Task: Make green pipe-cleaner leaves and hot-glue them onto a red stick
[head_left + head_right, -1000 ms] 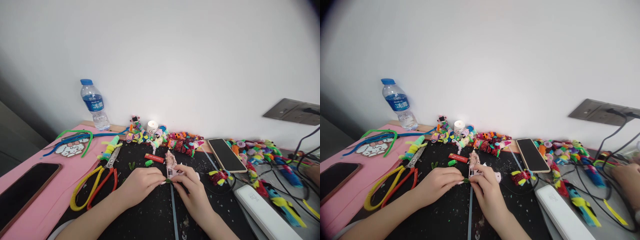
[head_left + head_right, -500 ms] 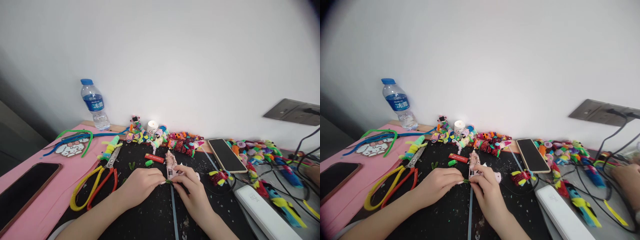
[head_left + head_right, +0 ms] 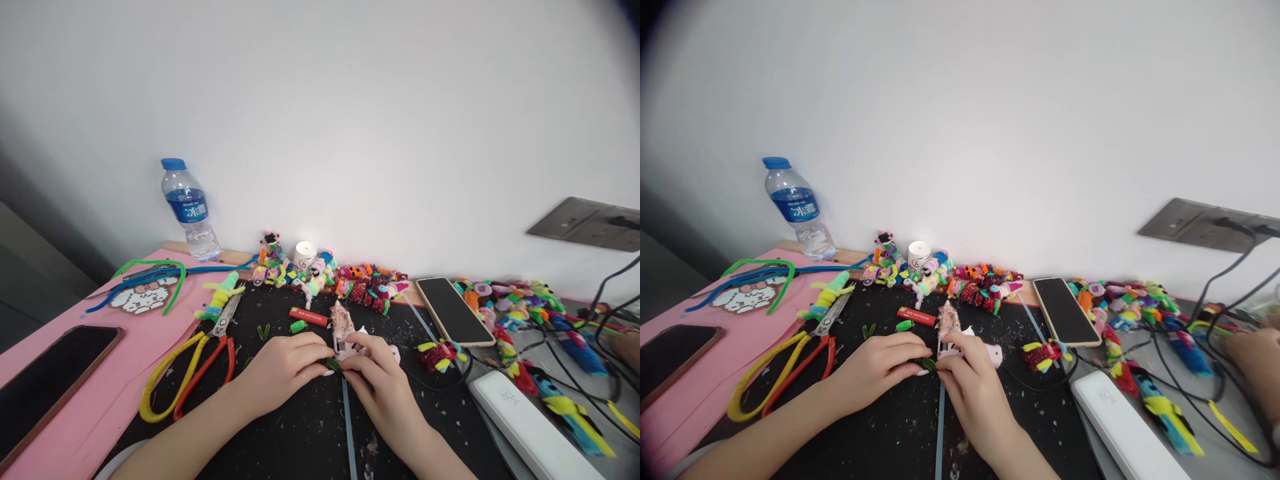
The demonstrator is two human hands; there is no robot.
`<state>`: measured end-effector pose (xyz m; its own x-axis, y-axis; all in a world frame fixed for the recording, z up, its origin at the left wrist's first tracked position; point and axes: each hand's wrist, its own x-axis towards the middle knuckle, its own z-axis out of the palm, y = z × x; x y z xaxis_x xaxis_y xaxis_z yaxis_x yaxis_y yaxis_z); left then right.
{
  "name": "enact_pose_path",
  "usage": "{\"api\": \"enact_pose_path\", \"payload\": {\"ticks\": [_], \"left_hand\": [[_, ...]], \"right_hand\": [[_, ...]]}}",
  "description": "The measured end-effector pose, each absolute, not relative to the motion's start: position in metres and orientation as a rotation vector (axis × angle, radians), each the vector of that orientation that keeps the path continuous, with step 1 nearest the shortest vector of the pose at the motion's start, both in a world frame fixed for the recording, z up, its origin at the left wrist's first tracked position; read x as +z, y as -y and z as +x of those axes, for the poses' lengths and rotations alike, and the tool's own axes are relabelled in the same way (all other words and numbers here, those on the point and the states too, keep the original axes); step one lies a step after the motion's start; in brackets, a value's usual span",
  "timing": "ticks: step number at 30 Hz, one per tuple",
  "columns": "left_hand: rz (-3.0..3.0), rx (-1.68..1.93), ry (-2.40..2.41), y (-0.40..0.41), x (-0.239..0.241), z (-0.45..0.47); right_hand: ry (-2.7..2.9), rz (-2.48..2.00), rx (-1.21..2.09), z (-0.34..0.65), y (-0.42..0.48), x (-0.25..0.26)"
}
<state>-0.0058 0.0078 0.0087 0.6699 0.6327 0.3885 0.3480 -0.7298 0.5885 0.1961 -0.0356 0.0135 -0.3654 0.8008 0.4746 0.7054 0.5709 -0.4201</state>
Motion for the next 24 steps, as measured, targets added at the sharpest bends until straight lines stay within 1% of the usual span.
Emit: {"api": "enact_pose_path", "payload": {"ticks": [8, 14, 24], "left_hand": [[2.392, 0.779, -0.754, -0.0067, 0.0093, -0.0048], [2.341, 0.823, -0.735, -0.0071, 0.0094, -0.0044], [2.263, 0.824, -0.757, -0.0079, 0.0101, -0.004]], "right_hand": [[2.159, -1.209, 0.216, 0.1955, 0.0356, 0.0144], [2.147, -1.205, 0.2, 0.1955, 0.0358, 0.0154], [2.175, -1.219, 0.272, 0.1969, 0.0359, 0.015]]}}
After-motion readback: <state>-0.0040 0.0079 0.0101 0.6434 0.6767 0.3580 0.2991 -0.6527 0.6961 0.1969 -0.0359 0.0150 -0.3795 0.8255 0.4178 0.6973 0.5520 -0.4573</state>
